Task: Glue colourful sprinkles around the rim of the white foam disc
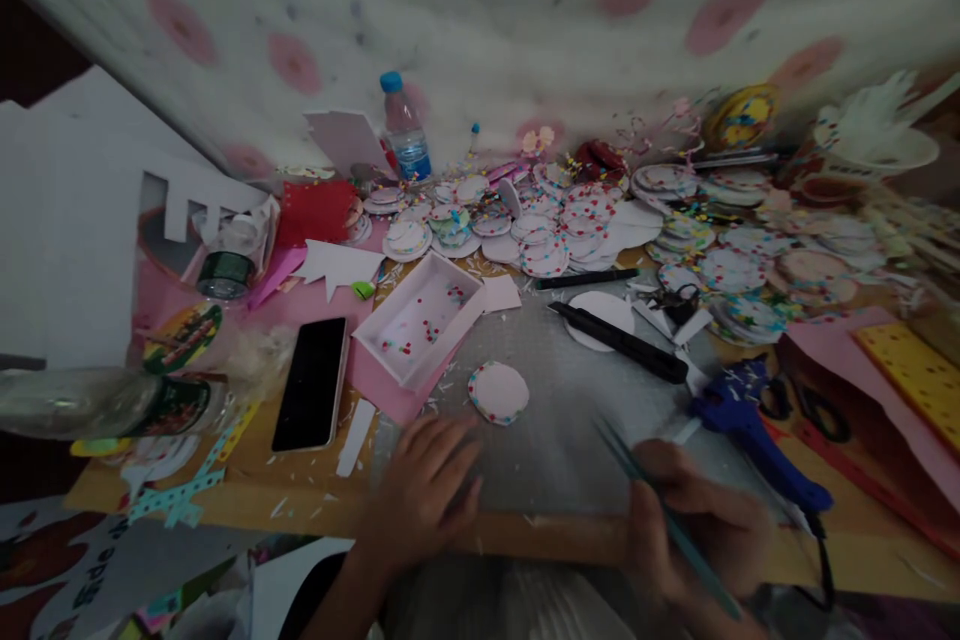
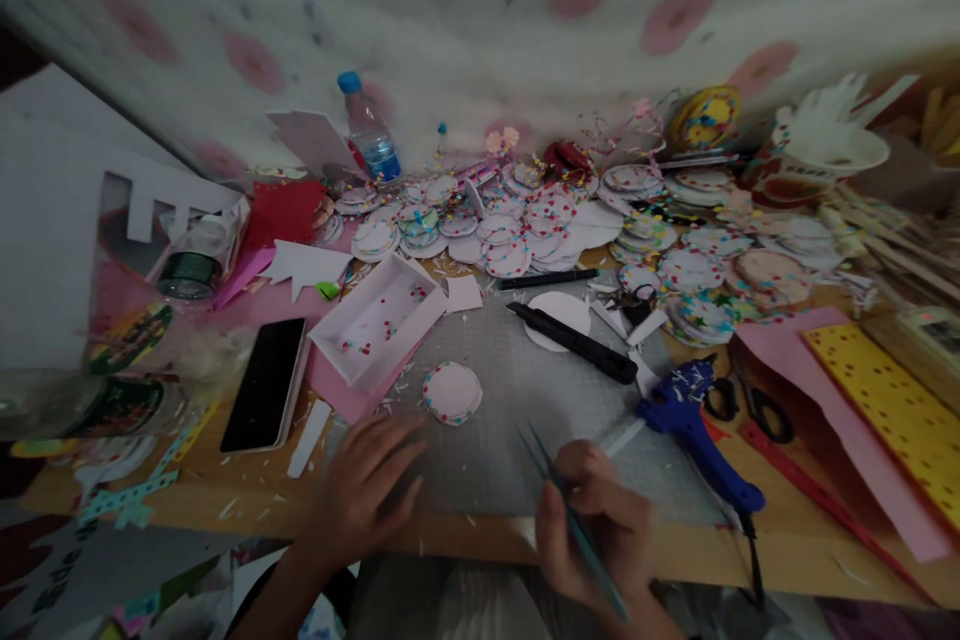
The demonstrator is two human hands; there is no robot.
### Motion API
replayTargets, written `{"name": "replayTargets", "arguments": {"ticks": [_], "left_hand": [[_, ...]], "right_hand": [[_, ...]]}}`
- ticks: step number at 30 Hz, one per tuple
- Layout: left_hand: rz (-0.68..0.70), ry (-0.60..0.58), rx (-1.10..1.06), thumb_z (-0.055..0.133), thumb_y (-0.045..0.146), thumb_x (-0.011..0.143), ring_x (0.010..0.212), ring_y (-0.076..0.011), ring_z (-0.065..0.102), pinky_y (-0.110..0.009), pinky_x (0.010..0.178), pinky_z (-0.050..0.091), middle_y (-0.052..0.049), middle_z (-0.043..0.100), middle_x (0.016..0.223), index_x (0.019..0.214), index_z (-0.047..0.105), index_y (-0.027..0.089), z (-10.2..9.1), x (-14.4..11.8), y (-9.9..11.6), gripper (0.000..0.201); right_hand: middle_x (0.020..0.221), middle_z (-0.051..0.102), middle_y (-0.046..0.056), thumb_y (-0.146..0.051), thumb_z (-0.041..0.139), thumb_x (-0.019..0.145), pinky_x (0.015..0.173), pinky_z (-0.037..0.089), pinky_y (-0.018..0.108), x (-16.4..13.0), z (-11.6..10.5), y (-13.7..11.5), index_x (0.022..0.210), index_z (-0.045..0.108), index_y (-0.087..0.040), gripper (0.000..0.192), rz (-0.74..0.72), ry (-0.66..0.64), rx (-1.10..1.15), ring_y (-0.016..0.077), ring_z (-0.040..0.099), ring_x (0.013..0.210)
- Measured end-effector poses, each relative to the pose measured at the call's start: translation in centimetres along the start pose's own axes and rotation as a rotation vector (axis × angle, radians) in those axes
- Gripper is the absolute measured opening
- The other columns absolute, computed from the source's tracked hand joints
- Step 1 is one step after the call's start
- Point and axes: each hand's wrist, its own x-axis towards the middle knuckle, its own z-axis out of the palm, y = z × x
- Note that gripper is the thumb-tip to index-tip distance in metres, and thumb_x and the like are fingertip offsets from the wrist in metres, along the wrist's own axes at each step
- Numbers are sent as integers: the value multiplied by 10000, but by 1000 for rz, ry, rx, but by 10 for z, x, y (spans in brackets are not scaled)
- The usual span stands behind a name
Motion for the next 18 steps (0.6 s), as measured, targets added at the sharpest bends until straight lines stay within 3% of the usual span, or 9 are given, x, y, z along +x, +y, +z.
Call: {"name": "replayTargets", "arguments": {"ticks": [3,5,8,11,14,18], "left_hand": [[-153,254,136,581,156,844,996,-238,600,-419,914,456,-91,659,1061,1096,591,209,-10,-6,-16,258],[-273,368,223,626,204,833,1051,-284,575,-466,924,444,-123,628,1125,1145,571,209,-13,-2,-31,316],[-326,363,259,631,294,840,1192,-332,501,-529,1005,382,-148,595,1225,1214,535,186,-10,10,-53,401],[-269,261,224,539,218,886,1153,-292,538,-540,1056,328,-95,666,1064,1075,598,193,-1,20,-64,199],[-264,302,201,496,177,889,1032,-262,583,-516,1029,359,-73,672,931,945,624,194,8,22,-64,140],[-229,383,202,514,162,879,958,-250,593,-502,1009,365,-68,682,883,910,639,184,13,19,-56,131]], "right_hand": [[637,531,-10,-145,598,810,451,366,308,10,-14,-3,769,490,-250,156,136,64,-56,158,504,524],[701,581,9,-191,641,807,503,407,327,22,-19,1,838,558,-249,106,207,129,-125,176,549,574],[778,614,20,-248,688,795,606,457,348,47,-17,10,939,610,-253,164,244,153,-165,194,598,663],[746,640,8,-288,682,811,608,485,349,74,-12,15,980,638,-269,176,249,29,-109,195,619,650],[784,669,17,-315,677,818,626,503,350,96,-3,19,927,672,-276,116,210,-68,-110,203,640,698],[845,679,26,-324,672,820,694,505,331,119,17,21,868,676,-254,84,133,-216,-73,194,643,794]]}}
